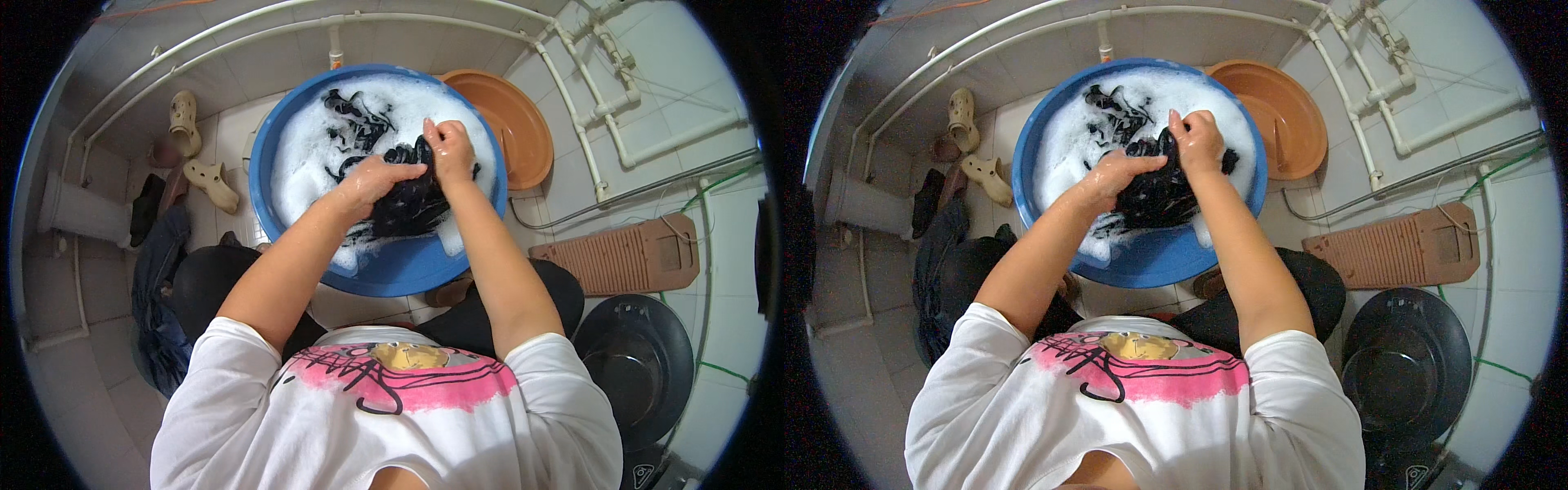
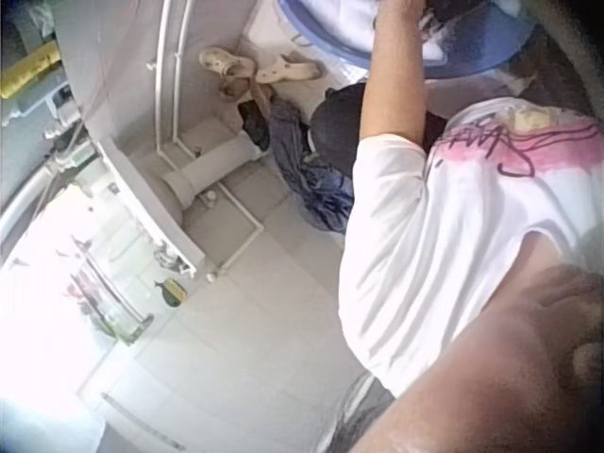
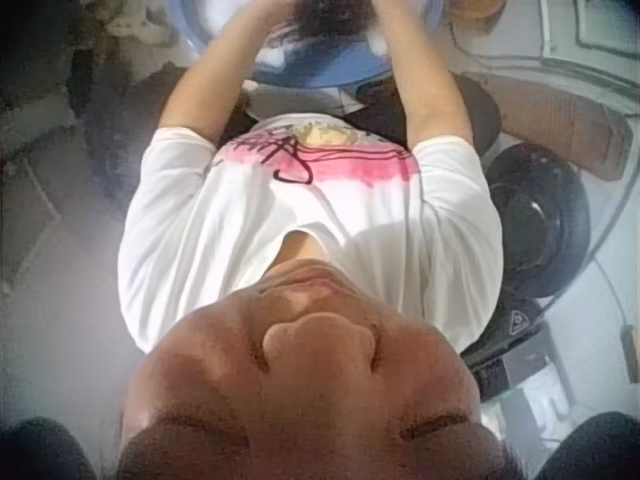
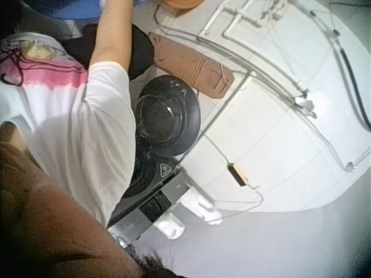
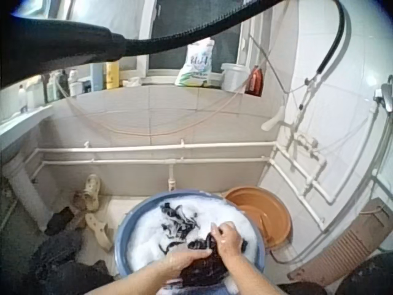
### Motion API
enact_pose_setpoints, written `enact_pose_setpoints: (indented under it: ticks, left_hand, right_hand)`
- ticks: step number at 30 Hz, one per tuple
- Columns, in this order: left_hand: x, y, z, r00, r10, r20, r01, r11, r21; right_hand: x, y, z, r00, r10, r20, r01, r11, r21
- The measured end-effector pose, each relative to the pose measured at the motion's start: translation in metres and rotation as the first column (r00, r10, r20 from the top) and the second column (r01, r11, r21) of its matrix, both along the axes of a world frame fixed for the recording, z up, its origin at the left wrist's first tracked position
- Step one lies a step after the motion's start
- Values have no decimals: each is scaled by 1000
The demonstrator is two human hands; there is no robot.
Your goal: The person sits on the floor and hand-washes a dark garment in a blue basin filled with soapy water. They use a handheld shower hose to add water and scrub the fabric with both hands, repeatedly submerging and wringing the item.
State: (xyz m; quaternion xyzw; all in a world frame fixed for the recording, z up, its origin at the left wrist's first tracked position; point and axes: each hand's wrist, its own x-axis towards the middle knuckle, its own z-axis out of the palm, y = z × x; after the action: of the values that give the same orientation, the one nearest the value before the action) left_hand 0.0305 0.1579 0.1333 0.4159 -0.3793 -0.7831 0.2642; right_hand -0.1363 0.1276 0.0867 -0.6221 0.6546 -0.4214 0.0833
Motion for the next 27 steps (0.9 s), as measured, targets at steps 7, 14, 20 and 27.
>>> enact_pose_setpoints:
  ticks: [7, 14, 20, 27]
  left_hand:
    - [32, -27, 44, 716, 233, -658, -204, 971, 123]
    - [25, -35, -11, 748, 581, -320, -451, 799, 397]
    - [7, -2, -22, 802, 376, -464, -287, 924, 253]
    - [-18, 5, -7, 753, 625, -206, -526, 760, 382]
  right_hand:
    - [-10, 15, 12, 811, 573, -114, -481, 765, 429]
    - [40, 34, 60, 389, 354, 851, -533, 839, -106]
    - [88, 71, 46, 858, 494, -138, -513, 819, -258]
    - [63, 50, 15, 968, 137, 209, -107, 983, -150]
